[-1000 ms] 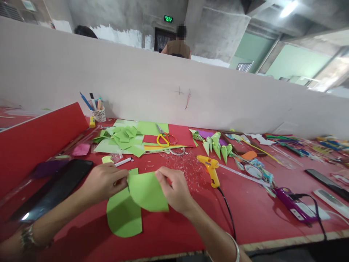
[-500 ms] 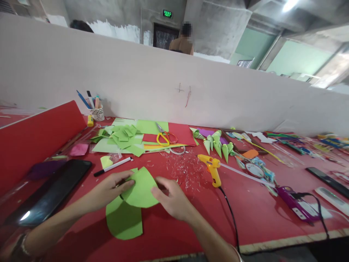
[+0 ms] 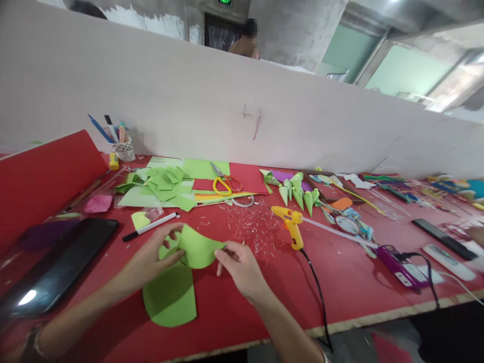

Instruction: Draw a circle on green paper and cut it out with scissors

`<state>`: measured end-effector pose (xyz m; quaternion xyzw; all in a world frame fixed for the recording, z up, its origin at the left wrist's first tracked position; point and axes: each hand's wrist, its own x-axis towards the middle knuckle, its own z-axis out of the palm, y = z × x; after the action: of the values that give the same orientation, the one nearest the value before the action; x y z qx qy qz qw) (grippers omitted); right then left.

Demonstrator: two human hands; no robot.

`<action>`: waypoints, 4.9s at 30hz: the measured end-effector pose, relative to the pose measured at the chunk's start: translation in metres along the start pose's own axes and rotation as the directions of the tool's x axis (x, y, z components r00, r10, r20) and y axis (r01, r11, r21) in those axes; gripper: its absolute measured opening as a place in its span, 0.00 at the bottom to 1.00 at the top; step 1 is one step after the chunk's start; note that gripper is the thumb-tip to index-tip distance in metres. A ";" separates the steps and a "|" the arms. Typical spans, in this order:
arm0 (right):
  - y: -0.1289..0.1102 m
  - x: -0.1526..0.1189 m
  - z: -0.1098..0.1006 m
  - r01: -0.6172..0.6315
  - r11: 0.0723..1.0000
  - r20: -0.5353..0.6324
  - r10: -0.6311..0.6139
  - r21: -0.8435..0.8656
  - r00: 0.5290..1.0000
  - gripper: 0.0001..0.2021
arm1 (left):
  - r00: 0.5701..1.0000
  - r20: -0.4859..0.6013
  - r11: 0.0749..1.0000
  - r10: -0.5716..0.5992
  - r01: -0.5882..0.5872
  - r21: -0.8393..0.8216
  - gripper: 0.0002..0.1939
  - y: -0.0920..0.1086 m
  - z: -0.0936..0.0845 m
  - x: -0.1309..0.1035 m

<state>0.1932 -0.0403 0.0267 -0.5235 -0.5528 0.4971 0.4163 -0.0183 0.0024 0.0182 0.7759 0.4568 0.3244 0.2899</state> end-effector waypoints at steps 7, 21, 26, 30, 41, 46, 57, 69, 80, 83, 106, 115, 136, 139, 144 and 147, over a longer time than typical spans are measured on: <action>-0.009 -0.012 0.018 0.193 0.936 -0.134 -0.240 -0.295 0.962 0.09 | 0.993 -0.070 0.992 0.094 -0.100 -0.079 0.25 0.024 0.003 -0.009; -0.013 -0.024 0.040 0.508 0.730 -0.101 -0.610 -0.457 0.786 0.06 | 0.997 -0.067 0.906 -0.031 0.000 -0.423 0.08 0.030 0.003 -0.013; -0.017 -0.022 0.045 0.584 0.649 -0.051 -0.689 -0.488 0.723 0.07 | 0.976 -0.138 0.825 -0.167 0.061 -0.563 0.13 0.035 0.005 -0.011; -0.015 -0.020 0.048 0.619 0.575 0.021 -0.723 -0.535 0.690 0.05 | 0.961 0.007 0.663 -0.276 0.195 -0.722 0.13 0.036 0.005 -0.012; -0.019 -0.019 0.050 0.537 0.758 0.066 -0.555 -0.370 0.829 0.17 | 0.898 0.217 0.453 -0.384 0.388 -0.803 0.18 0.044 0.002 -0.018; -0.021 -0.019 0.045 0.496 0.816 0.026 -0.513 -0.296 0.858 0.17 | 0.900 0.222 0.461 -0.374 0.388 -0.798 0.18 0.044 0.007 -0.017; -0.018 -0.022 0.043 0.447 0.880 -0.010 -0.454 -0.159 0.891 0.21 | 0.938 0.245 0.539 -0.243 0.341 -0.771 0.12 0.046 0.009 -0.015; -0.014 -0.021 0.036 0.374 0.885 -0.144 -0.423 -0.277 0.895 0.06 | 0.959 0.211 0.685 -0.191 0.284 -0.670 0.11 0.050 0.002 -0.010; 0.015 -0.015 -0.013 -0.022 0.941 -0.230 -0.059 -0.337 0.971 0.16 | 0.928 0.372 1.000 0.018 -0.015 -0.011 0.07 0.021 -0.012 0.006; 0.028 -0.009 -0.019 -0.059 0.881 -0.187 -0.034 -0.469 0.982 0.14 | 0.887 0.451 0.918 0.095 -0.254 0.306 0.11 0.010 -0.001 0.009; 0.033 -0.037 -0.004 -0.061 0.704 -0.202 -0.119 -0.707 0.972 0.15 | 0.859 0.498 0.573 0.123 -0.471 0.671 0.21 0.019 0.039 -0.013; 0.040 -0.042 0.000 0.011 0.659 -0.212 -0.258 -0.752 0.943 0.12 | 0.853 0.513 0.578 0.099 -0.469 0.668 0.24 0.022 0.040 -0.016; 0.035 -0.052 0.002 -0.114 0.981 -0.234 0.074 -0.160 0.969 0.28 | 0.890 0.442 0.527 0.114 -0.431 0.733 0.26 0.027 0.049 -0.037; 0.039 -0.055 0.002 -0.120 0.953 -0.278 0.039 -0.279 0.960 0.27 | 0.884 0.450 0.513 0.127 -0.447 0.733 0.26 0.028 0.047 -0.036; 0.041 -0.058 0.000 -0.109 0.900 -0.298 -0.024 -0.421 0.954 0.27 | 0.877 0.461 0.499 0.134 -0.462 0.733 0.25 0.029 0.045 -0.037; 0.041 -0.061 -0.002 -0.102 0.878 -0.297 -0.047 -0.469 0.954 0.28 | 0.873 0.466 0.498 0.145 -0.471 0.728 0.24 0.028 0.044 -0.037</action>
<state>0.2082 -0.1026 -0.0095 -0.6870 -0.5813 0.2659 0.3456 0.0166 -0.0490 0.0024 0.9327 0.3471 -0.0213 -0.0958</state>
